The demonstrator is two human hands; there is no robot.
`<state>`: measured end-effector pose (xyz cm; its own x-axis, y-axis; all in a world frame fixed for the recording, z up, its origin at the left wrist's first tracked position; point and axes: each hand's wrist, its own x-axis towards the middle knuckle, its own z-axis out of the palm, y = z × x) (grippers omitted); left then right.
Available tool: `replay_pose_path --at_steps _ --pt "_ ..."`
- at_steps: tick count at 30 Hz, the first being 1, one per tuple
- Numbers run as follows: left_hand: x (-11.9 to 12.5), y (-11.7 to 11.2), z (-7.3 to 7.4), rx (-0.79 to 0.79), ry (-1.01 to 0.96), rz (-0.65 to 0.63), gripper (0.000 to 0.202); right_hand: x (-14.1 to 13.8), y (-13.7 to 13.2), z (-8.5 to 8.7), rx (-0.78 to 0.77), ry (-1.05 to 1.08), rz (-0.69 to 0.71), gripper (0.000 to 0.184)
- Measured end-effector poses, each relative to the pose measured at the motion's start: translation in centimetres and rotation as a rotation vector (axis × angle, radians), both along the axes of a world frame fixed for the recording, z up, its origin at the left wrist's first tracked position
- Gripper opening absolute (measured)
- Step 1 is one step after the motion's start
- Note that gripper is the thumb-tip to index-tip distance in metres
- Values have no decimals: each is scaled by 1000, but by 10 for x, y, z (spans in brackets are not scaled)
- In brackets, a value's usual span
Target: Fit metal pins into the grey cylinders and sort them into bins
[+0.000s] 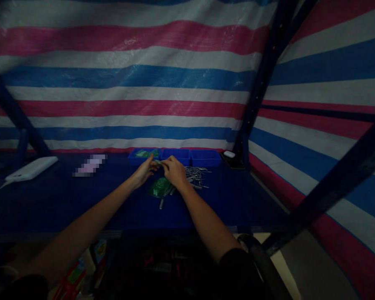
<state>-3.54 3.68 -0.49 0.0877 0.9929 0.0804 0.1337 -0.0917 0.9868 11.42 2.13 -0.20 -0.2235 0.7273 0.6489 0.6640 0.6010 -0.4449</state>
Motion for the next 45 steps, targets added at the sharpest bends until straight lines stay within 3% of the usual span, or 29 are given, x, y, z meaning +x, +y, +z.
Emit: replay_pose_path --at_steps 4,8,10,12,17,25,32,39,45 --pt "-6 11 3 49 54 97 30 -4 1 -5 10 -16 49 28" --pt "-10 36 23 300 450 365 25 -4 3 -5 1 86 -8 22" --pt "-11 52 36 332 664 490 25 -2 3 -3 1 109 -23 20" --pt "-10 65 45 303 823 529 25 -1 4 -2 -7 116 -35 19" --pt "1 73 52 219 1054 476 32 -2 4 -3 -29 95 -45 17" --pt "-5 79 61 124 1109 505 37 -5 0 0 -17 115 -45 15" --pt "-4 77 42 83 1234 361 38 -6 -1 -1 -32 104 -57 16" --pt "3 85 32 96 1259 400 39 -7 -1 -1 -94 41 -83 19" --pt "2 84 26 50 1260 414 46 1 -3 7 -265 -230 -44 30"
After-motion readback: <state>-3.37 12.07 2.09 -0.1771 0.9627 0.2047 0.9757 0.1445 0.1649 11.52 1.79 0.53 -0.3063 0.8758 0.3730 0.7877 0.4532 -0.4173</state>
